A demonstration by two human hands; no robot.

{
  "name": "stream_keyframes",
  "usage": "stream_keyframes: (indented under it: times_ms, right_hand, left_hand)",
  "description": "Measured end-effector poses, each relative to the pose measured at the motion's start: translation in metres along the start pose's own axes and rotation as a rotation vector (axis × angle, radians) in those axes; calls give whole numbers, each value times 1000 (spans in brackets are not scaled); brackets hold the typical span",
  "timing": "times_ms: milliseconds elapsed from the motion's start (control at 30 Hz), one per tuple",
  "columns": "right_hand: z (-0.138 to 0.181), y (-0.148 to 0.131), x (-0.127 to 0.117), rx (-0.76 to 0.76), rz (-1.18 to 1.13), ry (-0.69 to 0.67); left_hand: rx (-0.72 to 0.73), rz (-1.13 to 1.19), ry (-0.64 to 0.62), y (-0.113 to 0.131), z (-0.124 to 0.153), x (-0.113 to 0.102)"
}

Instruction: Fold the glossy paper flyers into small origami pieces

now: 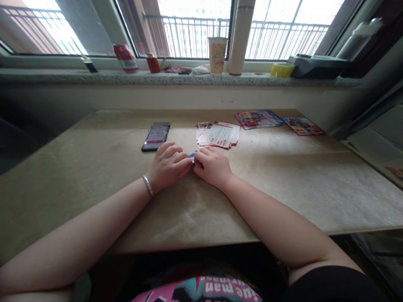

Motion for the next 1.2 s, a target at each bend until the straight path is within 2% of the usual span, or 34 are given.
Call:
stream_keyframes:
  times_ms: [200, 367, 500, 600, 767, 900, 1100, 1200]
  right_hand:
    - [0, 11, -5, 14, 43, 2]
    - [3, 34, -9, 100, 40, 61]
    - [4, 32, -13, 59, -10, 109]
    - [2, 15, -12, -3, -4, 92]
    - [-1, -3, -7, 21, 23, 50]
    - [-2, -1, -8, 63, 46, 80]
    - [-3, 2, -5, 76, 60, 79]
    - [-3, 4, -3, 85, 51, 77]
  left_hand:
    - [-73, 23, -46, -9, 4, 2]
    - [-206, 52, -14, -27, 11, 2]
    - [-271, 105, -5, -33, 13, 3]
    - [-231, 115, -4, -25, 9, 3]
    - [-168, 74, 4, -9, 2, 0]
    - [-163, 44, 27, -6, 1, -2]
    - [-80, -17, 118, -3, -2, -4]
    - [-59, -42, 112, -5, -2, -3]
Point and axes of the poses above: each hand's wrist, its own z-axis away from the middle knuckle, its own x-axis out of the palm, y = z × x, the point moved 3 cm from there along -z, towards the middle knuckle, and after that the axes turned 7 degrees about -y, right-handed, at the moved point
